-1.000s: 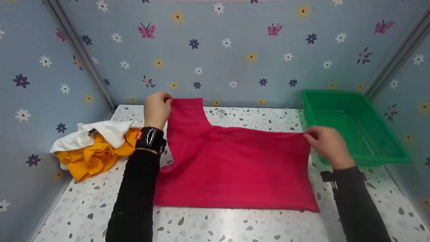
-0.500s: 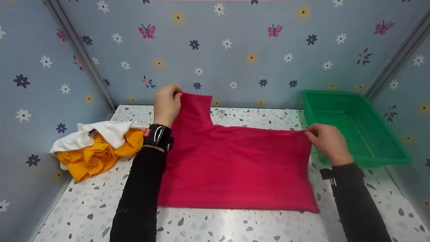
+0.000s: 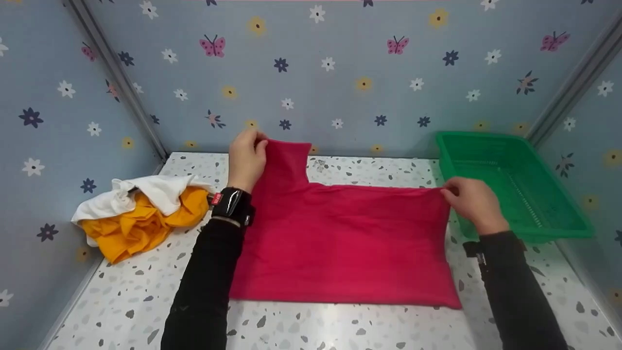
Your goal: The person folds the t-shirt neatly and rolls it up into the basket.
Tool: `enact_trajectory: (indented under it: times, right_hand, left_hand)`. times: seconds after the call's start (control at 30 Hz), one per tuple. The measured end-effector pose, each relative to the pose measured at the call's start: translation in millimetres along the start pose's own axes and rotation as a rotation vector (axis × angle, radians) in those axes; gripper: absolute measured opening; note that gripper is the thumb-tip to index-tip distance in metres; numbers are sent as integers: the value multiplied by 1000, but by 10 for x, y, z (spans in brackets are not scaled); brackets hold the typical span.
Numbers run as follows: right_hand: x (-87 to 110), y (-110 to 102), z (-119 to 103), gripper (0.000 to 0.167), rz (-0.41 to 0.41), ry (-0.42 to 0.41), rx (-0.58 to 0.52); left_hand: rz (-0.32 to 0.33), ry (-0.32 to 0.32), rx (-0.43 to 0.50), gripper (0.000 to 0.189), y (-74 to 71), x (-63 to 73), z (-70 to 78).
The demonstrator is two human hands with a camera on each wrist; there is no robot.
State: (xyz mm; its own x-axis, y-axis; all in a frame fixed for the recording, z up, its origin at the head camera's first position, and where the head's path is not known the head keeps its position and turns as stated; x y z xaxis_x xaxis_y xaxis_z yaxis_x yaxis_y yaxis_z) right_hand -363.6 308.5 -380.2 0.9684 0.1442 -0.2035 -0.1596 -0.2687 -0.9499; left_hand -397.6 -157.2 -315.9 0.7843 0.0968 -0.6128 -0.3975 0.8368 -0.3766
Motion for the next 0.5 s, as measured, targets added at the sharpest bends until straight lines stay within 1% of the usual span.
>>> enact_trajectory:
  times: [0.2,0.4,0.5]
  right_hand:
    - [12,14,16,23,-11,6,-4]
    - [43,59,32,20,-21,-8,-5]
    - [55,94,48,17,-35,-10,-5]
  left_hand:
    - [21,-20,48,9,-59,37,-44]
    - [22,-54,71,10,-107,119,-113]
    - [19,-42,74,9,-130,165,-133]
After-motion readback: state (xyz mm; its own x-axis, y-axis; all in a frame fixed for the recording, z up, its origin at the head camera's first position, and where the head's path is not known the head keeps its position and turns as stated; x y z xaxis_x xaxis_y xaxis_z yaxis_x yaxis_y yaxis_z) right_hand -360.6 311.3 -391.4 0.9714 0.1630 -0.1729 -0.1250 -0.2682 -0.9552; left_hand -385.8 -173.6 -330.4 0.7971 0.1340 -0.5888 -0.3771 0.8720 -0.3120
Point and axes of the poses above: each hand's wrist, its own x-axis away from the middle knuckle, its own y-axis out of the palm, z = x × y, the point moved 9 cm from there along -x, towards the middle knuckle, and after that the axes turned 10 degrees about x, right-handed, at the moved point
